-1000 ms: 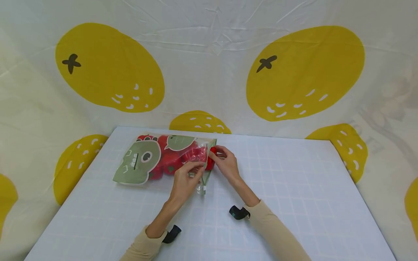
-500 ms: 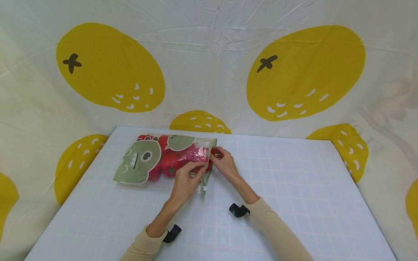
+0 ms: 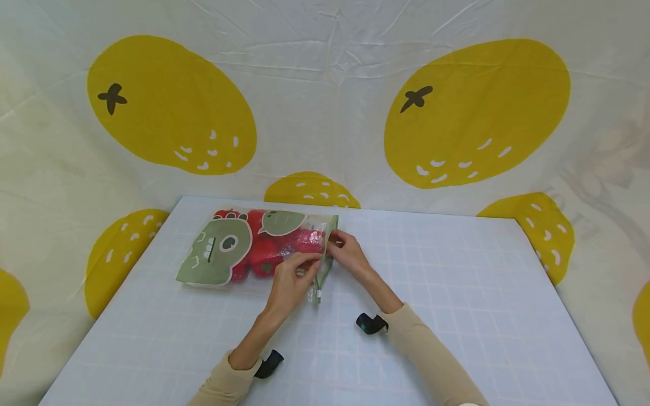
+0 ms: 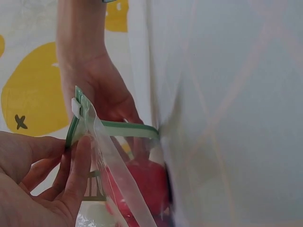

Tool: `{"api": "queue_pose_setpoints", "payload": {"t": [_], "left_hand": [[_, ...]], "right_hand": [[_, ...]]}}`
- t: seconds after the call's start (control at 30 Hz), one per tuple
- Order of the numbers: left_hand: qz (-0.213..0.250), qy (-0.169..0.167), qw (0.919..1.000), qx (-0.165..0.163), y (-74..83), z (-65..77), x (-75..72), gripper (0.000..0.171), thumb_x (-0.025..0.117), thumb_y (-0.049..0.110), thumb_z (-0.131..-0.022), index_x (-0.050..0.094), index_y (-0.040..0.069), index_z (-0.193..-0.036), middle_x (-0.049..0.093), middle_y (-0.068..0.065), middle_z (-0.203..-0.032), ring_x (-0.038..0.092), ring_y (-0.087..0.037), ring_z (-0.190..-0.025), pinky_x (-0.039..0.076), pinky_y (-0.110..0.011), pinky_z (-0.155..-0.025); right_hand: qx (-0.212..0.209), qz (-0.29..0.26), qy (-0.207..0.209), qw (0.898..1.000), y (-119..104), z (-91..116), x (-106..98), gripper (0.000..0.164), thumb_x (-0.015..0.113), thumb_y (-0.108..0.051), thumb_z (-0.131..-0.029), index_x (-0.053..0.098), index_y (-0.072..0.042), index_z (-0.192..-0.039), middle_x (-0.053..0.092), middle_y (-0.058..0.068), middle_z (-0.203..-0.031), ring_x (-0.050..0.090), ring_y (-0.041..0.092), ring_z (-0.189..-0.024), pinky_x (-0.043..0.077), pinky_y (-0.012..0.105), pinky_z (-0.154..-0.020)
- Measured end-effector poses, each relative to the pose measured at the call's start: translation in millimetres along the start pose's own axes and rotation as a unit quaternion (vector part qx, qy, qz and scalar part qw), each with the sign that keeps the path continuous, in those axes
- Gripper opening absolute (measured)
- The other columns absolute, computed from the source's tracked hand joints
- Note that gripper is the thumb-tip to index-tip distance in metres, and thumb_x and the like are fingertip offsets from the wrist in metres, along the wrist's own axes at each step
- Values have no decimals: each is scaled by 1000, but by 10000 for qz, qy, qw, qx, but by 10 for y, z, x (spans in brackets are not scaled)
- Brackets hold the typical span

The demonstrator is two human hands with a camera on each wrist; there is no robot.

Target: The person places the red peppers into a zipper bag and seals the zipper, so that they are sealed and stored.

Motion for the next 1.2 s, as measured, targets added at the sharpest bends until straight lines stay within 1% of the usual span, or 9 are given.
{"api": "queue_pose_setpoints", "payload": {"t": [0.07,0.2,0.3,0.57,0.77,0.97,1.03,1.1,1.2], "left_hand": [[-33,-5,10000,-25,5,-2,1,17,74,3,-93,77,1,-110,74,-9,-99,69,-22,-83,58,-26,-68],[-66,-1,10000,-54,5,-8,5,17,74,4,-93,78,2,-110,74,-8,-97,70,-22,-82,58,-24,-67],[-60,8,10000,-19,2,-15,11,17,73,3,-93,78,3,-109,73,-8,-94,70,-22,-81,58,-24,-66],[-127,59,9999,47,3,-19,24,16,73,3,-92,78,3,-108,72,-7,-91,70,-21,-80,57,-25,-65],[-204,84,9997,129,9,-22,28,16,74,3,-92,78,2,-107,73,-7,-92,70,-21,-80,57,-26,-65],[-266,132,9994,155,9,-20,37,16,74,3,-92,78,2,-107,73,-8,-94,70,-22,-80,57,-28,-65],[-252,125,9995,139,9,-15,40,16,74,2,-92,78,2,-107,74,-8,-95,70,-22,-80,58,-28,-66],[-229,112,9996,116,12,-13,42,17,74,2,-92,78,1,-108,74,-9,-96,70,-23,-81,58,-29,-66],[-205,99,9997,104,14,-11,49,17,74,1,-92,78,1,-109,74,-10,-97,70,-23,-81,59,-29,-67]], "right_hand": [[-11,13,-4,10000,-3,-10,6,50,60,-20,-100,54,5,-143,58,24,-140,53,38,-129,47,48,-107],[125,-18,-66,9999,-3,-33,24,50,60,-21,-100,54,2,-144,59,22,-139,53,35,-126,48,47,-106],[140,-58,-108,9998,9,-52,40,49,60,-20,-100,55,1,-143,59,22,-138,54,33,-124,48,46,-105],[226,-191,-252,9992,22,-99,70,53,69,-34,-97,61,-3,-138,64,16,-134,57,29,-117,46,49,-108],[209,-325,-421,9984,8,-129,74,46,71,-29,-96,64,-3,-134,69,13,-128,59,26,-115,47,44,-105],[149,-432,-767,9960,4,-166,74,35,74,-30,-94,70,-6,-120,75,5,-109,62,22,-107,49,36,-96],[87,-449,-856,9953,6,-175,77,34,74,-30,-95,70,-5,-118,75,6,-106,62,22,-106,50,35,-95],[27,-442,-936,9946,7,-183,84,35,73,-28,-95,69,-5,-120,75,6,-108,63,21,-107,50,34,-96],[-79,-373,-915,9951,14,-191,90,35,69,-20,-96,65,3,-122,72,10,-109,61,19,-102,49,30,-93]]}}
Point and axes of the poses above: each hand's wrist, its own z-axis away from the middle knuckle, its own x-axis out of the palm, y = z × x, the point moved 1 cm from there along -z, towards the middle knuckle
